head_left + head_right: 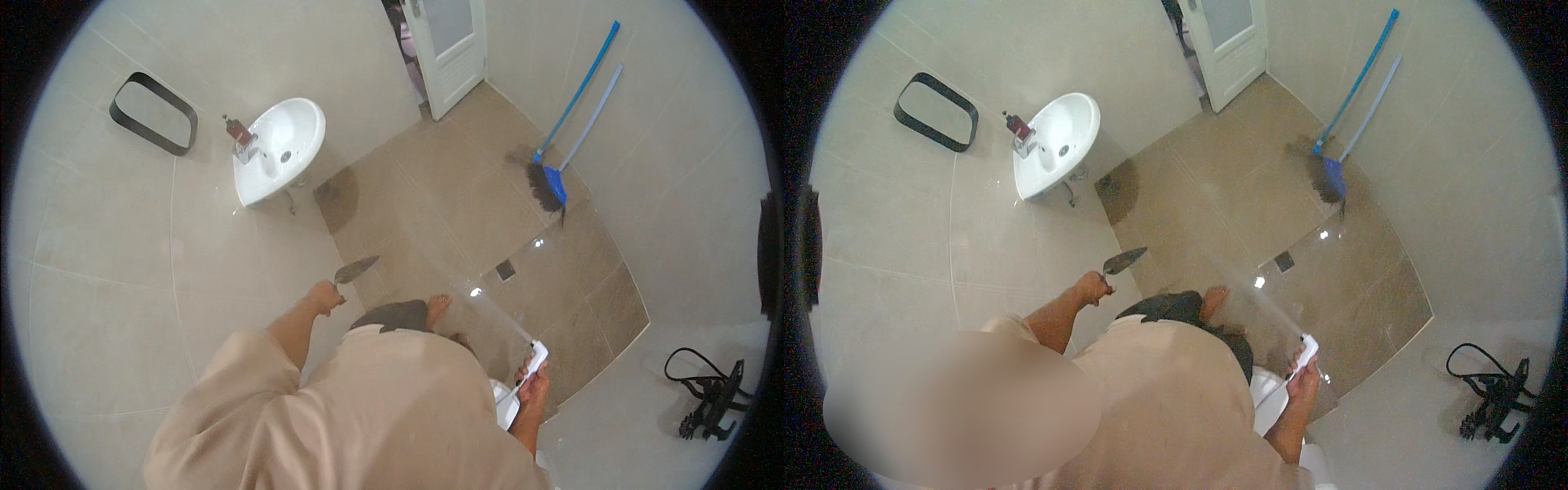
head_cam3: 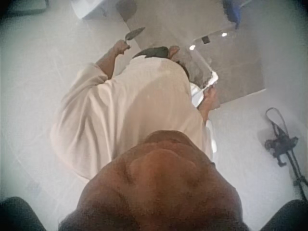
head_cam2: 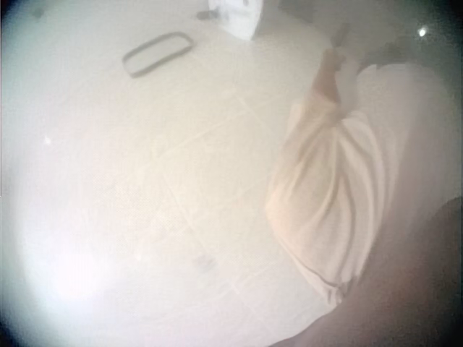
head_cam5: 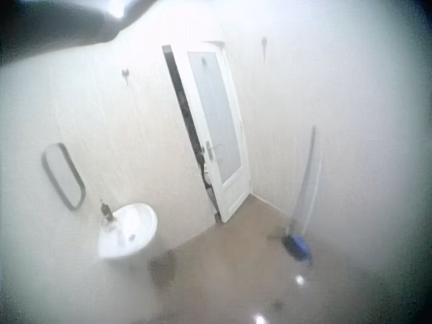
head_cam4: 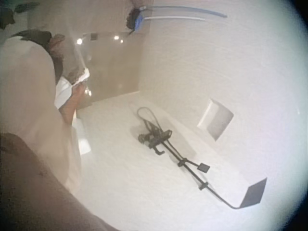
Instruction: The person cleans a tiled bathroom floor using a broom and a handheld bidet sprayer. They sweep the floor to gather debris and then use the sprayer to rinse the tiles and the toilet base, directing water toward the floor drain.
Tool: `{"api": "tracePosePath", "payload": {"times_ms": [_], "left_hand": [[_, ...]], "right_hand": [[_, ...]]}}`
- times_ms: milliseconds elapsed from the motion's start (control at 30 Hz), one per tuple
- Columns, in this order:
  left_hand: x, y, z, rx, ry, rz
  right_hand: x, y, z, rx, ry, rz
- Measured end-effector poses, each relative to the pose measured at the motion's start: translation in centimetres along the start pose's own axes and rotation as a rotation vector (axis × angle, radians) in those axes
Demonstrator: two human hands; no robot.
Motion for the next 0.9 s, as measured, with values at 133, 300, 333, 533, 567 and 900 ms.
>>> {"api": "tracePosePath", "payload": {"times_ms": [133,300,333,533,567,900], "left_hand": [[3.9,-1.7,3.3,0.092,-0.095,0.023],[5.6,-0.1,0.8,0.106,-0.146,0.013],[5.5,0.2,0.5,0.081,-0.134,0.002],[6.0,0.6,0.3,0.08,-0.13,0.005],[6.5,0.5,0.7,0.074,-0.12,0.005],[8.4,0.5,1.4,0.062,-0.182,0.016]], "right_hand": [[-0.7,-1.8,-0.6,0.016,0.036,-0.02],[0.6,-1.3,0.0,-0.076,0.11,-0.036],[0.5,-1.4,0.1,-0.075,0.113,-0.04],[-0.2,-1.6,-0.6,0.026,0.131,-0.059],[-0.1,-1.6,-0.6,0.035,0.142,-0.064],[-0.9,-2.3,-1.0,0.116,0.186,-0.005]]}}
Point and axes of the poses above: each hand's wrist, its own x-axis away from the middle knuckle, its own y-axis out of the palm, z = x × y, the point moved 8 cm from there along -x, towards the middle knuckle, and after that the axes turned 13 degrees about z, right-handed, at the moved point
